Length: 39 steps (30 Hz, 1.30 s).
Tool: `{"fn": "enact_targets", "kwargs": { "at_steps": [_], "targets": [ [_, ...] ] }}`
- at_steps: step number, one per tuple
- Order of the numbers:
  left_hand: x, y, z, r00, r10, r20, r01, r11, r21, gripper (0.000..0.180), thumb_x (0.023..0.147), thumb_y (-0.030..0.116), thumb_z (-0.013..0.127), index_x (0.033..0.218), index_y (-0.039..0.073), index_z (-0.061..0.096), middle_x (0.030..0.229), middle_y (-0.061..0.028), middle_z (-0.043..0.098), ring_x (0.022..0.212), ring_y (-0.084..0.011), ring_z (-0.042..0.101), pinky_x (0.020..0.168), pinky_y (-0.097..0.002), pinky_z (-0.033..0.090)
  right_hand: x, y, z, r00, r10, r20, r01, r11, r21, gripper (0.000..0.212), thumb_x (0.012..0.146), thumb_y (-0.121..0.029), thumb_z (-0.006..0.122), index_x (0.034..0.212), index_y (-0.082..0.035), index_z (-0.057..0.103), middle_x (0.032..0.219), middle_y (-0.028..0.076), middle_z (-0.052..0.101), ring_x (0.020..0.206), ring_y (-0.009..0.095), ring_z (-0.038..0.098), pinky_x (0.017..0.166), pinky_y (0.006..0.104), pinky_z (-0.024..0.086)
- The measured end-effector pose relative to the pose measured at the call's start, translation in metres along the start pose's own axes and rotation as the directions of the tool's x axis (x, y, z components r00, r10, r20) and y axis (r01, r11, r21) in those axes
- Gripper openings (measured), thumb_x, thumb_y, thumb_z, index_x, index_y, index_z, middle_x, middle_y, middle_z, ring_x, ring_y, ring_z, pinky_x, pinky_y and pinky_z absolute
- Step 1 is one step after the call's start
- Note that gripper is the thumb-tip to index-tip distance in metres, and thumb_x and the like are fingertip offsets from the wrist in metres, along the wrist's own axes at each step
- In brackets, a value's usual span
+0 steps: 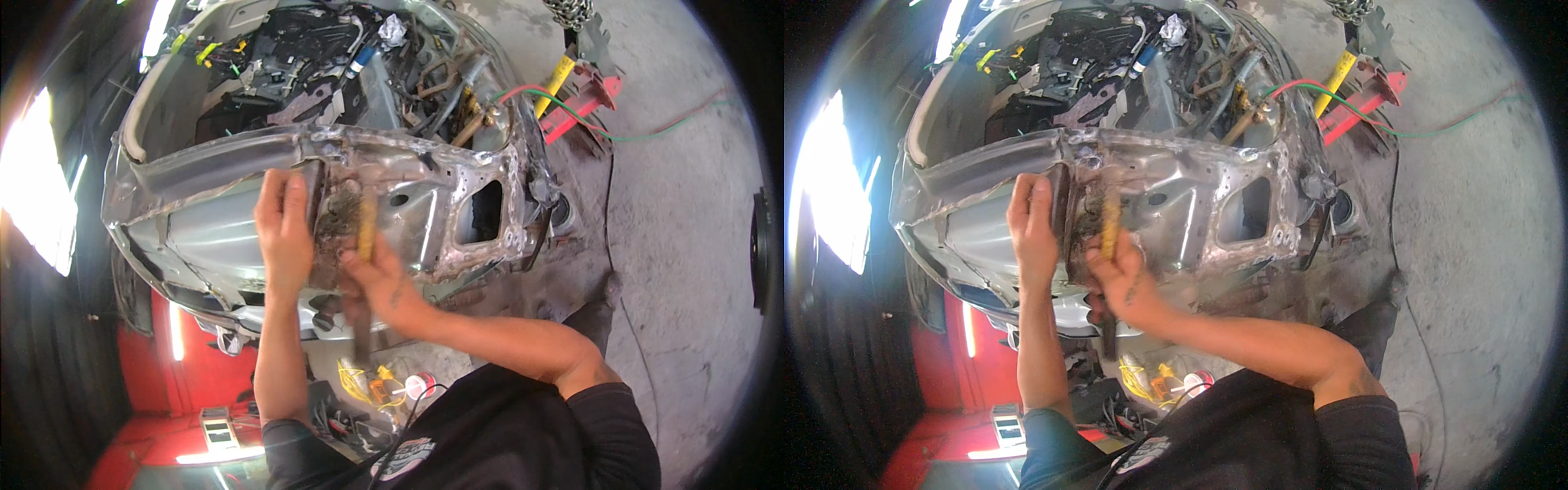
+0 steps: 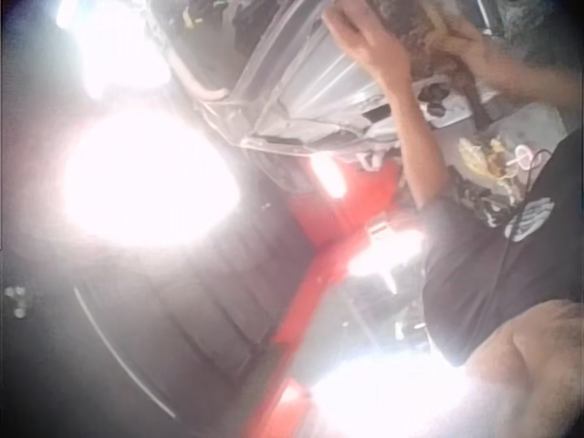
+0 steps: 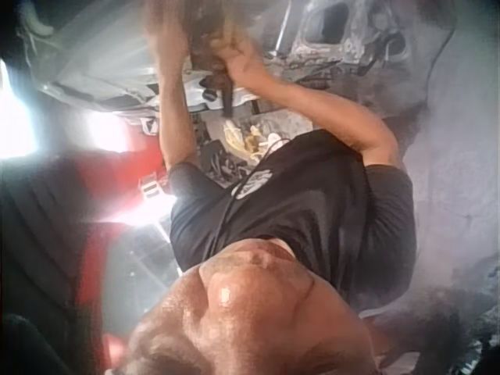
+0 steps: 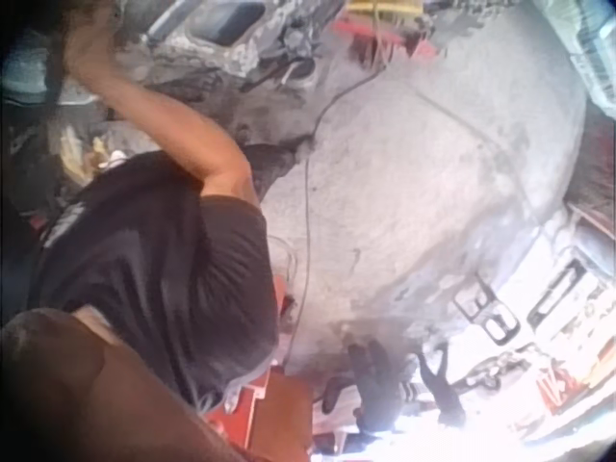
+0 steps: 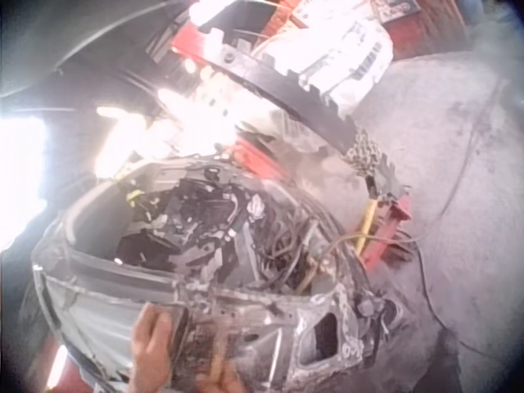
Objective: The person uses a hammer and a metal dolly to repeatedly strike and shape the front frame section of a light green car. They adjust the dolly position and hammer different areas of the metal to straighten or contour the frame.
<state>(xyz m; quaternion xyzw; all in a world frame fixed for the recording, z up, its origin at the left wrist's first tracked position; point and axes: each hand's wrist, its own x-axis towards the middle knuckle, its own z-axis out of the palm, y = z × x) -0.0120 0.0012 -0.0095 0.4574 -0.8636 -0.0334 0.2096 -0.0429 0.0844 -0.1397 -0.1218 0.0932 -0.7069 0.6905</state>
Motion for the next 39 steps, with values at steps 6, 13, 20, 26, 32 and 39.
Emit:
{"fn": "enact_targets", "kwargs": {
  "at_steps": [6,13,20,26,32,39],
  "targets": [
    [0.0,-0.012,0.004,1.0,-0.007,-0.02,0.004,0.986,-0.168,0.022,0.109,0.02,0.056,0.101,0.001,0.06,0.077,-0.001,0.049,0.075,-0.0103,0.04,0.068,-0.0289,0.038,-0.016,-0.014,-0.049,0.992,0.121,-0.042,-0.118,0.99,0.075,0.025,0.111,-0.031,0.054,0.125,-0.013,0.044,0.079,0.003,0.049,0.061,0.017,0.054,0.053,0.036,0.05],
    [0.006,-0.011,0.001,0.999,-0.03,-0.014,0.027,0.985,-0.169,0.023,0.109,0.02,0.057,0.1,0.0,0.06,0.076,-0.0013,0.049,0.074,-0.0106,0.041,0.067,-0.0298,0.038,-0.008,-0.017,-0.002,0.996,0.01,0.084,-0.007,0.999,-0.036,0.025,0.111,-0.031,0.054,0.123,-0.011,0.043,0.09,0.008,0.051,0.065,0.016,0.057,0.05,0.0345,0.051],
    [0.003,0.0,0.005,0.997,-0.072,-0.023,0.069,0.993,-0.095,0.022,0.107,0.02,0.059,0.105,-0.001,0.062,0.08,-0.0118,0.059,0.073,-0.0201,0.052,0.07,-0.0352,0.046,-0.009,-0.039,-0.028,0.991,0.127,0.044,-0.122,0.988,-0.099,0.027,0.111,-0.029,0.055,0.126,-0.01,0.042,0.079,0.002,0.048,0.058,0.014,0.05,0.048,0.0336,0.049],
    [-0.007,-0.002,0.006,0.992,-0.051,-0.114,0.041,0.996,-0.083,0.021,0.104,0.021,0.063,0.107,-0.001,0.064,0.087,-0.02,0.067,0.077,-0.0377,0.064,0.074,-0.0439,0.05,-0.016,-0.084,-0.051,0.938,0.346,0.008,-0.317,0.87,-0.378,0.034,0.11,-0.03,0.058,0.132,-0.006,0.048,0.081,0.002,0.051,0.058,0.015,0.05,0.05,0.0347,0.048],
    [-0.032,0.002,0.0,0.937,-0.076,-0.34,0.0,0.976,-0.22,0.025,0.105,0.022,0.062,0.113,-0.002,0.064,0.088,-0.015,0.068,0.079,-0.0283,0.064,0.074,-0.0404,0.049,-0.044,-0.098,-0.108,0.983,0.145,-0.11,-0.182,0.748,-0.638,0.029,0.11,-0.031,0.055,0.129,-0.011,0.049,0.069,0.0,0.044,0.048,0.011,0.043,0.044,0.0299,0.039],
    [-0.132,0.008,0.051,0.85,-0.52,-0.087,0.111,0.339,-0.934,0.026,0.111,0.025,0.054,0.121,0.004,0.066,0.106,0.0003,0.066,0.093,-0.0097,0.058,0.086,-0.0264,0.047,-0.067,-0.138,-0.116,0.968,0.049,-0.247,-0.206,0.718,-0.665,0.032,0.11,-0.031,0.055,0.132,-0.009,0.049,0.064,0.0,0.042,0.043,0.011,0.042,0.041,0.0288,0.037]
  ]
}}
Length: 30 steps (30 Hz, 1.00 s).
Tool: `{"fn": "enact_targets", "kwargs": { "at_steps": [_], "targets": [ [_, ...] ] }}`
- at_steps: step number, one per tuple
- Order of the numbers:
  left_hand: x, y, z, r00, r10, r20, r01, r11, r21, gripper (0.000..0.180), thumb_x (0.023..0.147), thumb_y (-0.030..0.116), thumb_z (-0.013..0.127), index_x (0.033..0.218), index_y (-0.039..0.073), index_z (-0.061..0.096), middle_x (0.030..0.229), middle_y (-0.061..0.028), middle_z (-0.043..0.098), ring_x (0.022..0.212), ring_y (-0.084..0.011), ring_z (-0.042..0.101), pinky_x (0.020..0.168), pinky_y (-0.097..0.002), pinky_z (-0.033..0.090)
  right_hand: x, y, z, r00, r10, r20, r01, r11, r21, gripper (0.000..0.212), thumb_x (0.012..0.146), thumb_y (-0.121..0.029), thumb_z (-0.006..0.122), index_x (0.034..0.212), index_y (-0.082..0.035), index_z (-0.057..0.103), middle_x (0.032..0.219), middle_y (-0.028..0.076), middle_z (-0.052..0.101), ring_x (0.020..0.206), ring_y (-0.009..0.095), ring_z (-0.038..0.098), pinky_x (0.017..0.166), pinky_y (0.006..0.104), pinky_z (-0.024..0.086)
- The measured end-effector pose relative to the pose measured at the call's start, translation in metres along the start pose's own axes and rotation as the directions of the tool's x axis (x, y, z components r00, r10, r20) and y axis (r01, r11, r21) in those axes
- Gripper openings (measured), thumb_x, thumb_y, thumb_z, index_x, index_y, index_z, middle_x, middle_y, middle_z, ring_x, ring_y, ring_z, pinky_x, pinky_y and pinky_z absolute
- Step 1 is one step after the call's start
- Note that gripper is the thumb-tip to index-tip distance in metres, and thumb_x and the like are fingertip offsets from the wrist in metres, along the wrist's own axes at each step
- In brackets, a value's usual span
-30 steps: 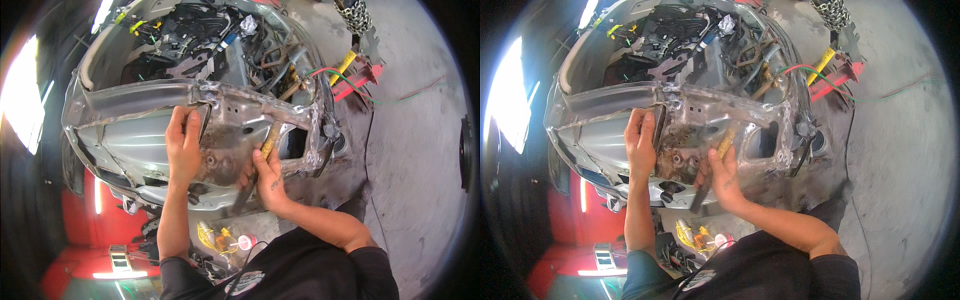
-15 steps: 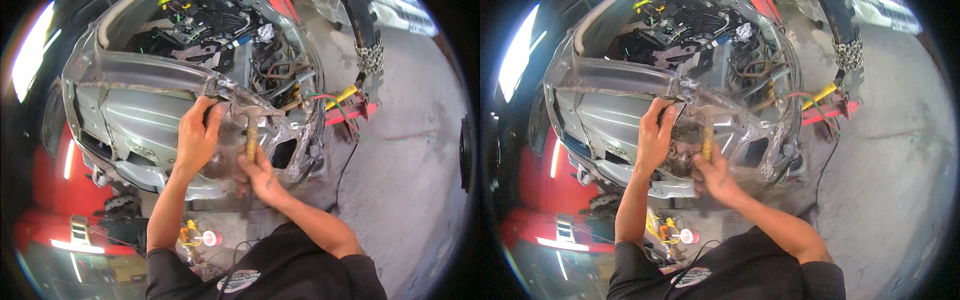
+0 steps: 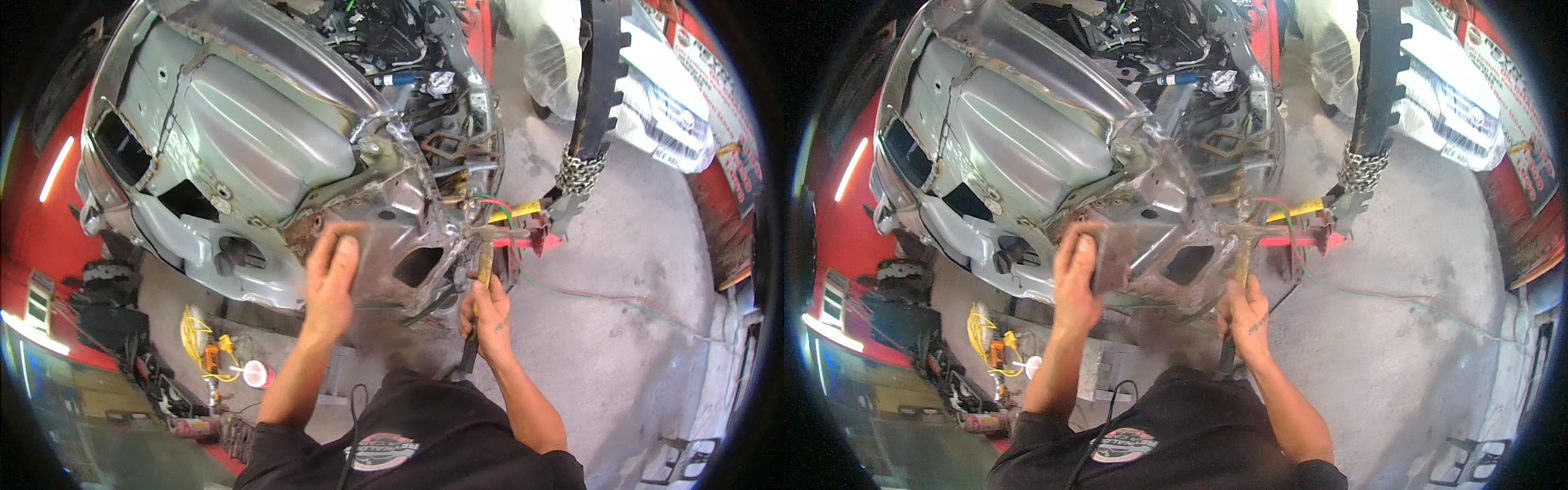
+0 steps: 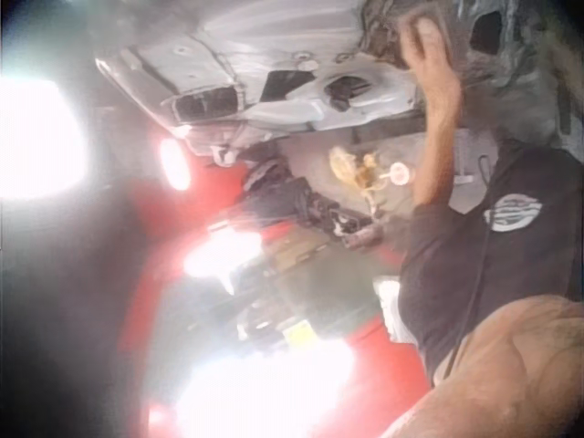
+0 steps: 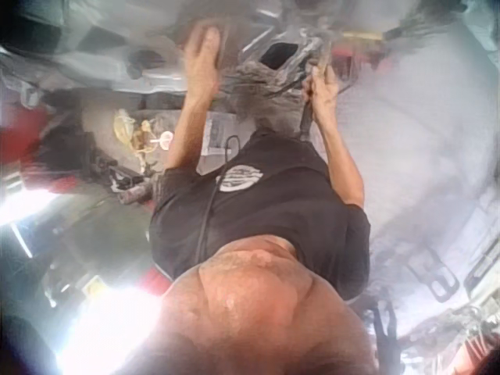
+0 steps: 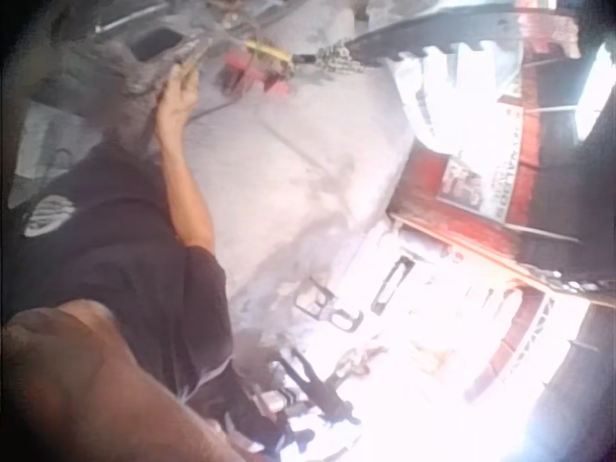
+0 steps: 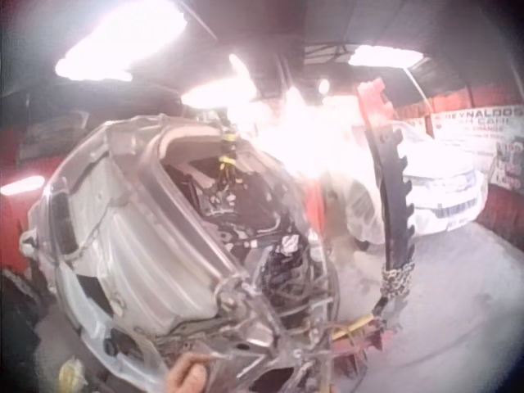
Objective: The person uses a hammer and a metal dolly to repeatedly strike and shape the front frame section of a light green car. They adjust the dolly position and hammer different areas of the metal to straighten or contour the frame.
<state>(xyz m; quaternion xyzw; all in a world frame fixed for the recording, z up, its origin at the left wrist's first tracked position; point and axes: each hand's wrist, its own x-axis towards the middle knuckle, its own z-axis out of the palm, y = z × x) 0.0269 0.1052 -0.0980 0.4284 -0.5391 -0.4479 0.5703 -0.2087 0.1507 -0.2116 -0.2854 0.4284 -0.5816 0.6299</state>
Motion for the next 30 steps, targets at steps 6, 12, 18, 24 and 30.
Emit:
{"fn": "enact_targets", "kwargs": {
  "at_steps": [6,12,18,24,30],
  "targets": [
    [-0.009,-0.058,0.019,0.858,-0.461,0.224,0.497,0.641,-0.584,0.04,0.112,0.036,0.049,0.133,0.004,0.059,0.11,-0.0124,0.069,0.09,-0.0236,0.066,0.077,-0.0382,0.055,0.0,-0.046,0.004,0.975,-0.221,0.019,0.218,0.943,-0.252,0.047,0.108,-0.031,0.059,0.145,-0.003,0.052,0.066,0.0,0.047,0.047,0.01,0.045,0.043,0.0267,0.039],
    [0.022,-0.093,0.025,0.774,-0.361,0.52,0.614,0.229,-0.755,0.046,0.111,0.041,0.043,0.132,0.006,0.063,0.116,-0.0166,0.07,0.091,-0.0304,0.068,0.075,-0.0431,0.053,-0.016,-0.104,0.03,0.928,-0.368,0.061,0.341,0.772,-0.536,0.053,0.109,-0.037,0.06,0.144,0.002,0.056,0.072,-0.001,0.052,0.058,0.008,0.048,0.054,0.0251,0.043],
    [0.057,-0.093,0.045,0.74,-0.162,0.653,0.657,-0.035,-0.753,0.047,0.112,0.041,0.042,0.134,0.005,0.062,0.121,-0.017,0.07,0.099,-0.0324,0.068,0.081,-0.0462,0.055,-0.02,-0.148,0.051,0.852,-0.509,0.121,0.349,0.381,-0.856,0.053,0.108,-0.034,0.061,0.146,0.003,0.055,0.076,0.002,0.059,0.065,0.01,0.054,0.059,0.0264,0.046],
    [0.091,-0.089,0.056,0.744,-0.089,0.662,0.653,-0.109,-0.749,0.052,0.111,0.04,0.038,0.139,0.0,0.057,0.13,-0.0209,0.064,0.114,-0.0388,0.064,0.101,-0.0558,0.054,-0.028,-0.171,0.08,0.83,-0.526,0.183,0.24,0.041,-0.97,0.048,0.107,-0.028,0.062,0.145,0.001,0.057,0.078,0.009,0.065,0.07,0.016,0.063,0.069,0.0318,0.05],
    [0.11,-0.067,0.063,0.756,0.053,0.652,0.648,-0.198,-0.736,0.05,0.109,0.037,0.047,0.14,-0.002,0.055,0.141,-0.022,0.057,0.128,-0.0425,0.056,0.112,-0.0627,0.046,-0.029,-0.2,0.123,0.848,-0.476,0.234,0.172,-0.171,-0.97,0.047,0.101,-0.015,0.065,0.146,-0.004,0.058,0.086,0.019,0.07,0.074,0.029,0.069,0.073,0.0365,0.053]
  ]
}}
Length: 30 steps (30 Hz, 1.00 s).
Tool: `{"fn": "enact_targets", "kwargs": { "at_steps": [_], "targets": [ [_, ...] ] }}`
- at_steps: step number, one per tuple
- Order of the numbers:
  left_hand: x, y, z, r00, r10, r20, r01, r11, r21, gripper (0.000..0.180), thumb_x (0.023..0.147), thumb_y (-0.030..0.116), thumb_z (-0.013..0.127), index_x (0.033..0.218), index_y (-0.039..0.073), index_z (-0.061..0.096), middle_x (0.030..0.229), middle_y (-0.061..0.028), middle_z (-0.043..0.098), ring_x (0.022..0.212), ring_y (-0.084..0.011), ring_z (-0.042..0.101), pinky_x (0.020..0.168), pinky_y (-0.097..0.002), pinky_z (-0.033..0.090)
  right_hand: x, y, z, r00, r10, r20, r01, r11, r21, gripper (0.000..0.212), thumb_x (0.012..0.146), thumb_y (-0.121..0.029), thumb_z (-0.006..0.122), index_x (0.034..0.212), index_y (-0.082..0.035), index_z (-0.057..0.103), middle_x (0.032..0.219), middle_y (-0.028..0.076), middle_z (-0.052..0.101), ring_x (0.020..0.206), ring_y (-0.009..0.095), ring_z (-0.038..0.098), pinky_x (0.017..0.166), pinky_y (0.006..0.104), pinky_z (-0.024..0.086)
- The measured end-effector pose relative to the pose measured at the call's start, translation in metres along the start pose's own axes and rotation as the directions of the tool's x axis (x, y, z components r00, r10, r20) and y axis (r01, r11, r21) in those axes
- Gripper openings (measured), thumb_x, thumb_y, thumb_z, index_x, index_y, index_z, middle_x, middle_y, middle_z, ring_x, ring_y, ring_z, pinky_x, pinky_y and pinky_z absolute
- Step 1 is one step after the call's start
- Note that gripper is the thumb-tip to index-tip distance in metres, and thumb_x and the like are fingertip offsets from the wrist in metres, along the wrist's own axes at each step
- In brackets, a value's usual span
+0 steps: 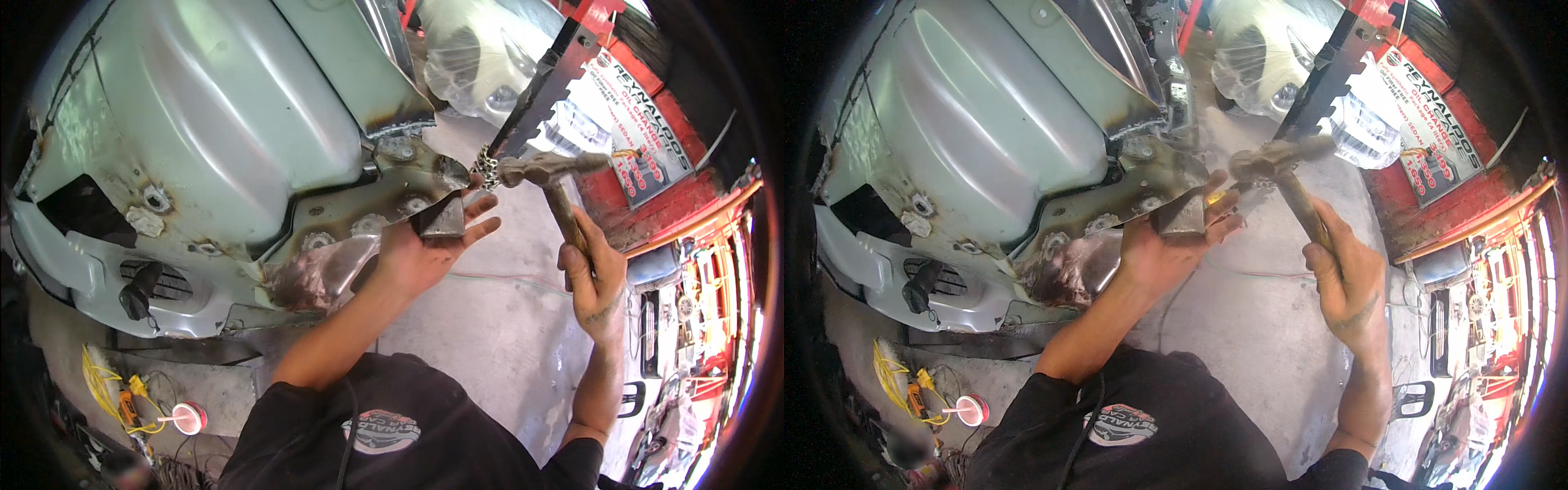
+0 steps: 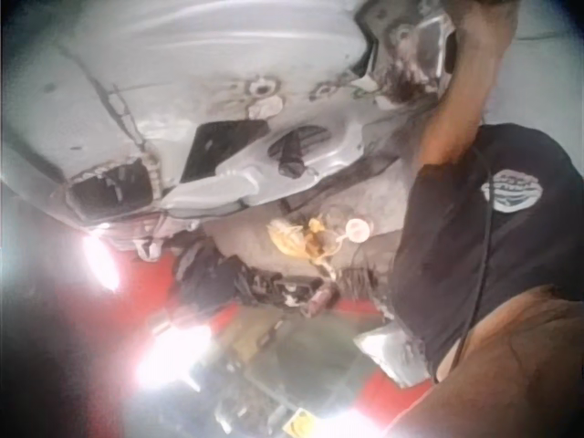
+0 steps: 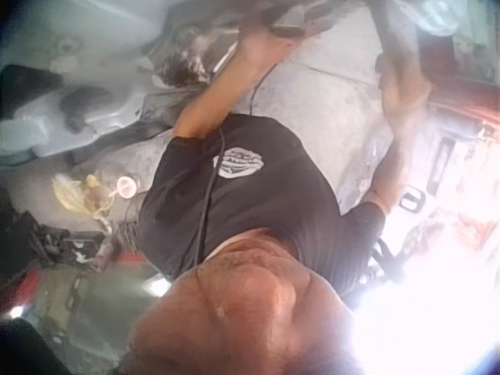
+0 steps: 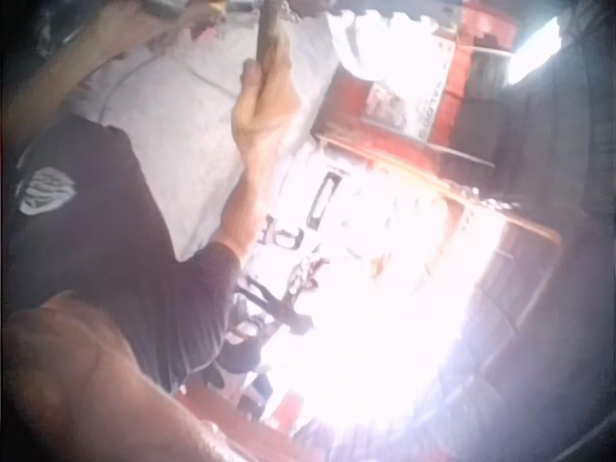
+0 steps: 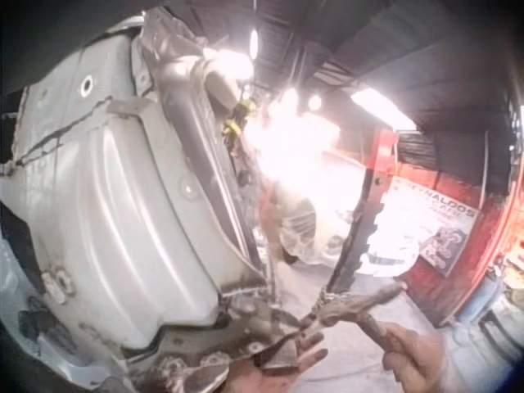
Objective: The person uses a hammer and a metal dolly to repeatedly strike and shape the front frame section of a light green car. They adjust the dolly position and hammer different areas of the metal to straighten or contour the frame.
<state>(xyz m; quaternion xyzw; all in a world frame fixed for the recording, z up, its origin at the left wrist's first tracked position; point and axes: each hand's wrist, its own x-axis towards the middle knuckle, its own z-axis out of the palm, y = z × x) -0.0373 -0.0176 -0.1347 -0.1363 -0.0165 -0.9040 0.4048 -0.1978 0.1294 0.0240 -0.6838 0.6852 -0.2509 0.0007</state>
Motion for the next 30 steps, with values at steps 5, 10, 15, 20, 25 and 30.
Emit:
{"fn": "enact_targets", "kwargs": {
  "at_steps": [5,10,15,20,25,30],
  "targets": [
    [0.004,-0.003,0.005,0.996,0.011,0.093,-0.003,0.997,-0.078,0.05,0.107,0.038,0.052,0.14,0.0,0.055,0.142,-0.0205,0.057,0.134,-0.0426,0.052,0.118,-0.0641,0.041,0.033,-0.013,-0.01,0.955,-0.286,0.082,0.298,0.928,-0.225,0.059,0.093,0.001,0.068,0.15,-0.01,0.057,0.083,0.017,0.066,0.072,0.036,0.065,0.067,0.0435,0.052],
    [0.004,-0.005,0.008,0.994,0.063,0.087,-0.058,0.997,-0.06,0.052,0.107,0.041,0.052,0.14,0.001,0.056,0.139,-0.0205,0.059,0.134,-0.0436,0.053,0.12,-0.0643,0.04,0.059,-0.026,-0.01,0.881,-0.455,0.132,0.473,0.829,-0.299,0.071,0.088,0.003,0.072,0.154,-0.02,0.055,0.079,0.013,0.062,0.065,0.033,0.062,0.06,0.0444,0.049],
    [0.005,-0.01,0.007,0.994,0.082,0.075,-0.076,0.994,-0.077,0.053,0.107,0.041,0.05,0.14,0.0,0.056,0.139,-0.0207,0.061,0.134,-0.0454,0.054,0.119,-0.065,0.041,0.072,-0.009,-0.006,0.898,-0.41,0.163,0.439,0.8,-0.41,0.071,0.09,0.0,0.072,0.153,-0.027,0.055,0.078,0.013,0.061,0.068,0.034,0.064,0.062,0.045,0.05],
    [0.006,-0.006,-0.001,0.997,0.08,0.002,-0.08,0.995,-0.063,0.057,0.107,0.043,0.043,0.144,0.0,0.052,0.145,-0.0214,0.057,0.132,-0.0463,0.055,0.109,-0.0625,0.049,0.072,0.007,-0.013,0.886,-0.44,0.145,0.463,0.834,-0.3,0.068,0.09,0.005,0.07,0.151,-0.023,0.058,0.089,0.016,0.069,0.076,0.035,0.07,0.07,0.0427,0.055],
    [-0.009,-0.013,-0.013,0.986,0.116,-0.118,-0.116,0.993,0.015,0.063,0.106,0.042,0.037,0.145,-0.005,0.051,0.142,-0.0237,0.058,0.118,-0.0439,0.061,0.085,-0.054,0.056,0.066,0.015,-0.022,0.9,-0.423,0.108,0.436,0.876,-0.206,0.067,0.088,0.008,0.072,0.149,-0.017,0.06,0.109,0.021,0.074,0.094,0.037,0.075,0.08,0.0411,0.058],
    [-0.037,-0.017,-0.033,0.979,0.174,-0.107,-0.179,0.983,-0.045,0.055,0.108,0.044,0.043,0.135,0.0,0.061,0.13,-0.0212,0.066,0.106,-0.0389,0.066,0.076,-0.0493,0.057,0.064,0.024,-0.023,0.888,-0.426,0.171,0.448,0.886,-0.121,0.061,0.088,0.007,0.073,0.145,-0.013,0.062,0.115,0.022,0.074,0.102,0.039,0.074,0.089,0.0426,0.056]
  ]
}}
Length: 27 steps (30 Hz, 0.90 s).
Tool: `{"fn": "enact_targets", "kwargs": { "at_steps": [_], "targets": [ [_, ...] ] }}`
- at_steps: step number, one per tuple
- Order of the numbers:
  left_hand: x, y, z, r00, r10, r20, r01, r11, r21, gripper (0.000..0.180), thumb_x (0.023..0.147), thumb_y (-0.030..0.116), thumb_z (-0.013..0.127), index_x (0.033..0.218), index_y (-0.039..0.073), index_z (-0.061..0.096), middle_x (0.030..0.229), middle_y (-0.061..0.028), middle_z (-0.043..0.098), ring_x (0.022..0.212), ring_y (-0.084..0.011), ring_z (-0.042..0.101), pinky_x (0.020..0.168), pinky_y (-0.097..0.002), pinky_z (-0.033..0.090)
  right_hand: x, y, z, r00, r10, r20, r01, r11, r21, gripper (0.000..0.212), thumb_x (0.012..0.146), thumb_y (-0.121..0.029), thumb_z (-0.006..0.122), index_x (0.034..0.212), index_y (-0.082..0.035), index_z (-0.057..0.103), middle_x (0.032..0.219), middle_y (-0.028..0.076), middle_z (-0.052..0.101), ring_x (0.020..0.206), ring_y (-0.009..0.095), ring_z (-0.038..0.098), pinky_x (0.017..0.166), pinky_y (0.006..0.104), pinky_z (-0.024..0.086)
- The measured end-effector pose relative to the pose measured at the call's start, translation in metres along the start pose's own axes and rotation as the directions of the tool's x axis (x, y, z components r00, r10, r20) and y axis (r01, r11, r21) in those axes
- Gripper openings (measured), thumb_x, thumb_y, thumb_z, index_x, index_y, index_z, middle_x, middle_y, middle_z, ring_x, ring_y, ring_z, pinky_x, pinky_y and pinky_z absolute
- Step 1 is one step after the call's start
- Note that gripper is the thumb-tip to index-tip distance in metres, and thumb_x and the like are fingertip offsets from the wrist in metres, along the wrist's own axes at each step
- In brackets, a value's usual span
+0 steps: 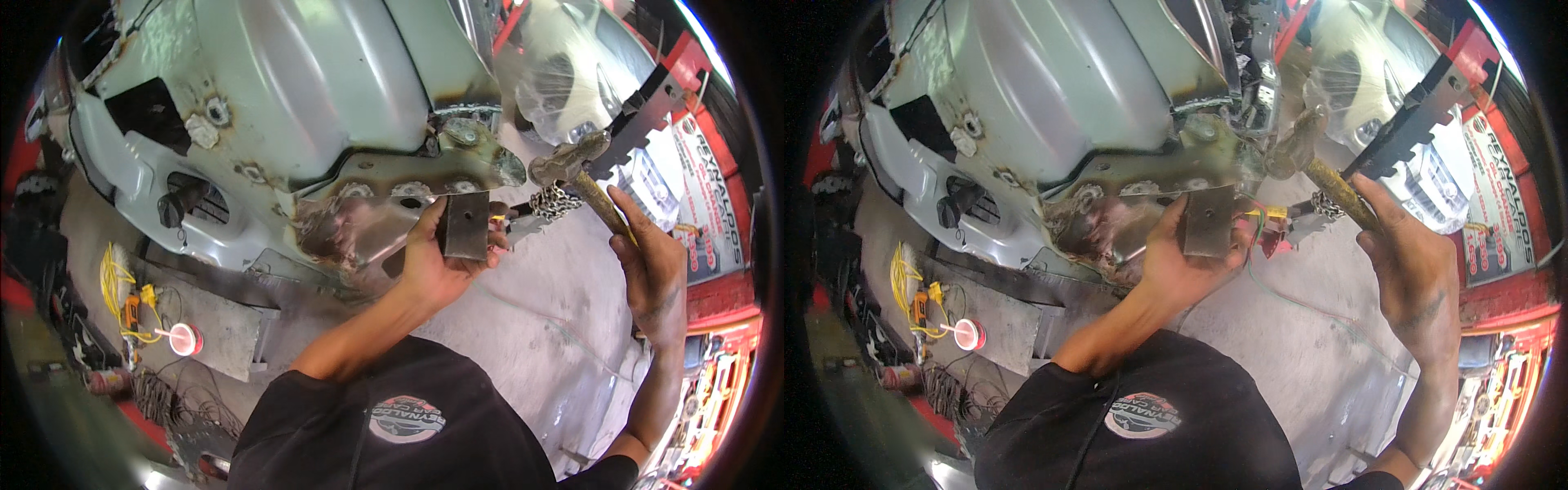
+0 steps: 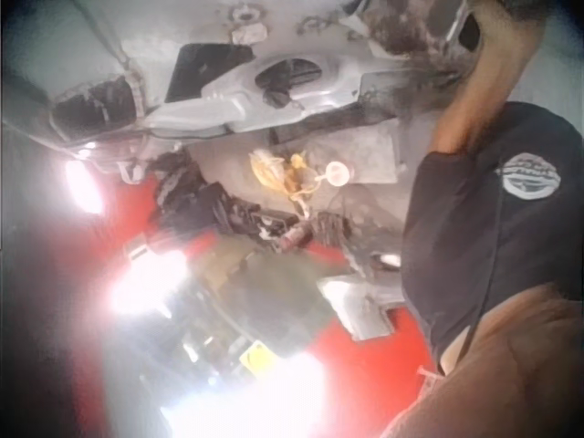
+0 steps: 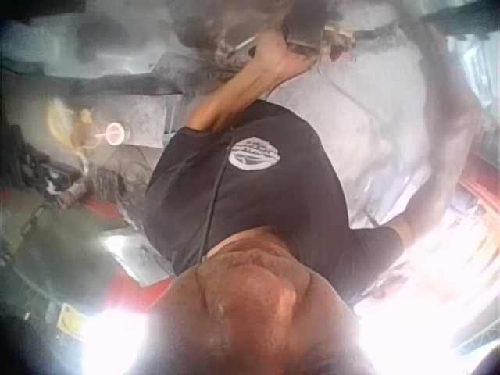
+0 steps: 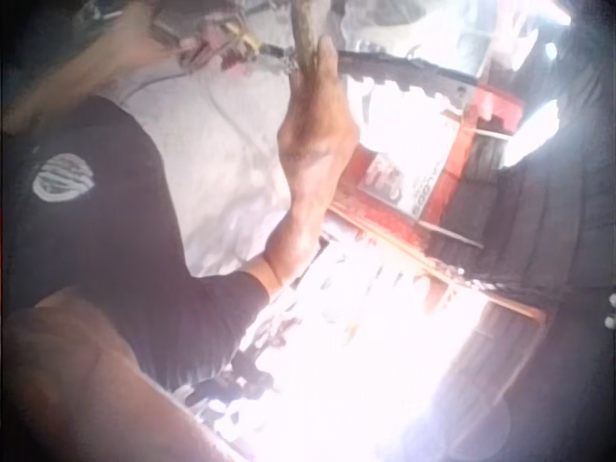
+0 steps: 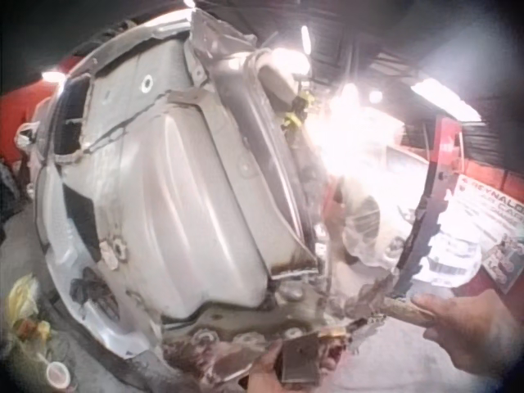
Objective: The person uses a hammer and a metal dolly to repeatedly strike and shape the front frame section of a light green car. They adjust the dolly position and hammer different areas of the metal to straighten or contour the frame.
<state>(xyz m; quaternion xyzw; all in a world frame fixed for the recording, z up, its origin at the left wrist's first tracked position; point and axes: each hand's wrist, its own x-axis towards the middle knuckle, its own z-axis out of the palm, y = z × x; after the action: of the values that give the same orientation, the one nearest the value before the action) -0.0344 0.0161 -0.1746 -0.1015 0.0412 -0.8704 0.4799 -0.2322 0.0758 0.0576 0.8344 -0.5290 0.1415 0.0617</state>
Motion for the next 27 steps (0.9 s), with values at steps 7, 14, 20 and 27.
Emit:
{"fn": "enact_targets", "kwargs": {
  "at_steps": [7,14,20,27],
  "targets": [
    [-0.032,0.003,0.017,0.979,0.197,-0.058,-0.191,0.976,0.102,0.051,0.109,0.042,0.044,0.131,0.0,0.062,0.121,-0.0188,0.07,0.095,-0.0339,0.07,0.075,-0.0472,0.061,0.012,-0.001,-0.011,0.98,0.105,0.168,-0.157,0.929,0.335,0.052,0.091,0.004,0.069,0.142,-0.001,0.061,0.083,0.012,0.065,0.071,0.018,0.059,0.07,0.0288,0.047],
    [-0.062,0.014,0.012,0.94,0.34,-0.019,-0.324,0.911,0.257,0.047,0.108,0.041,0.047,0.133,0.006,0.065,0.123,-0.0138,0.071,0.105,-0.034,0.068,0.08,-0.0494,0.057,0.016,-0.005,0.012,0.979,-0.159,0.123,0.112,0.939,0.325,0.047,0.09,0.003,0.07,0.136,0.004,0.063,0.083,0.017,0.064,0.071,0.027,0.064,0.07,0.0338,0.049],
    [-0.065,0.019,0.025,0.912,0.407,-0.061,-0.359,0.859,0.365,0.049,0.111,0.045,0.045,0.137,0.007,0.062,0.124,-0.0137,0.07,0.108,-0.032,0.068,0.086,-0.0496,0.058,0.025,-0.003,0.019,0.948,-0.314,-0.048,0.316,0.919,0.235,0.038,0.093,-0.001,0.068,0.131,0.002,0.065,0.097,0.023,0.07,0.082,0.042,0.067,0.073,0.0431,0.053],
    [-0.03,0.008,0.006,0.98,0.195,-0.039,-0.185,0.967,0.176,0.048,0.113,0.045,0.039,0.136,0.009,0.061,0.123,-0.0128,0.07,0.1,-0.031,0.068,0.079,-0.0471,0.055,0.03,0.003,0.012,0.958,-0.285,0.02,0.28,0.952,0.127,0.037,0.096,-0.008,0.068,0.133,-0.003,0.065,0.096,0.021,0.071,0.091,0.041,0.066,0.082,0.0468,0.051]
  ]
}}
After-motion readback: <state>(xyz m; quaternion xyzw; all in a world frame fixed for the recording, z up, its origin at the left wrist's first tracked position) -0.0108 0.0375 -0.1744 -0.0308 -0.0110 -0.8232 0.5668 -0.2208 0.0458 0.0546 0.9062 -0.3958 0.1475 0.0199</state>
